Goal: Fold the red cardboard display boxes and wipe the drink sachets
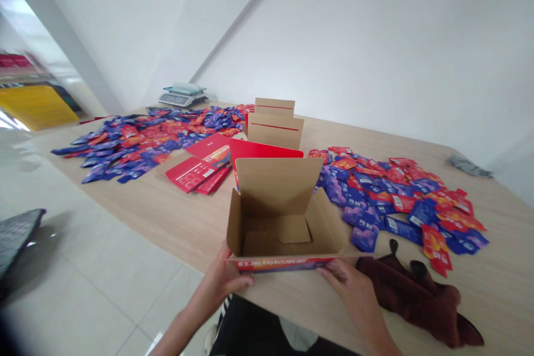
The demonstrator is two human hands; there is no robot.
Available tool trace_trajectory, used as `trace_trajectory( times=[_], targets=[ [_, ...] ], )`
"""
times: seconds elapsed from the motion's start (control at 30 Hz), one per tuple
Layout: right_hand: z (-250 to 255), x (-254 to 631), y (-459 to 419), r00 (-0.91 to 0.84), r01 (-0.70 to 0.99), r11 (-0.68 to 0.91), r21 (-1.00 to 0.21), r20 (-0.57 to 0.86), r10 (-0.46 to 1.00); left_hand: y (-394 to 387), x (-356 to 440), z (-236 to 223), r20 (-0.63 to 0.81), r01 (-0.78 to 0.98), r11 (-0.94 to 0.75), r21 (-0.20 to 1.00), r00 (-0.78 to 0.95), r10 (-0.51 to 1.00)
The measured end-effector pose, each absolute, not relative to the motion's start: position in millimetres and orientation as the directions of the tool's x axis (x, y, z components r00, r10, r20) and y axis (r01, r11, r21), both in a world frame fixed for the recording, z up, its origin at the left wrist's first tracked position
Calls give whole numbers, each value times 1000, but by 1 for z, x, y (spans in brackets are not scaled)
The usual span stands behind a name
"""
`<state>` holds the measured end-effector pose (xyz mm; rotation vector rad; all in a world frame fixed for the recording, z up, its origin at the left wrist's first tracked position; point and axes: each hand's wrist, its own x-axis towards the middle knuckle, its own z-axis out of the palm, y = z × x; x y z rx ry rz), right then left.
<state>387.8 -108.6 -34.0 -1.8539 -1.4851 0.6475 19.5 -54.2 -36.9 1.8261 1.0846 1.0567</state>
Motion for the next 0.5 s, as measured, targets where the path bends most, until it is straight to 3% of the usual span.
trace_trajectory(
  times=[0.2, 0.5],
  targets=[
    [-50, 337, -107, 206, 613, -39, -789, 112, 972, -26, -25, -25, 214, 312, -256, 915, 161, 963],
    [-53, 317, -87, 233, 545, 17, -838, 171, 957, 2, -27, -41, 214, 244, -250, 937, 168, 962]
  ],
)
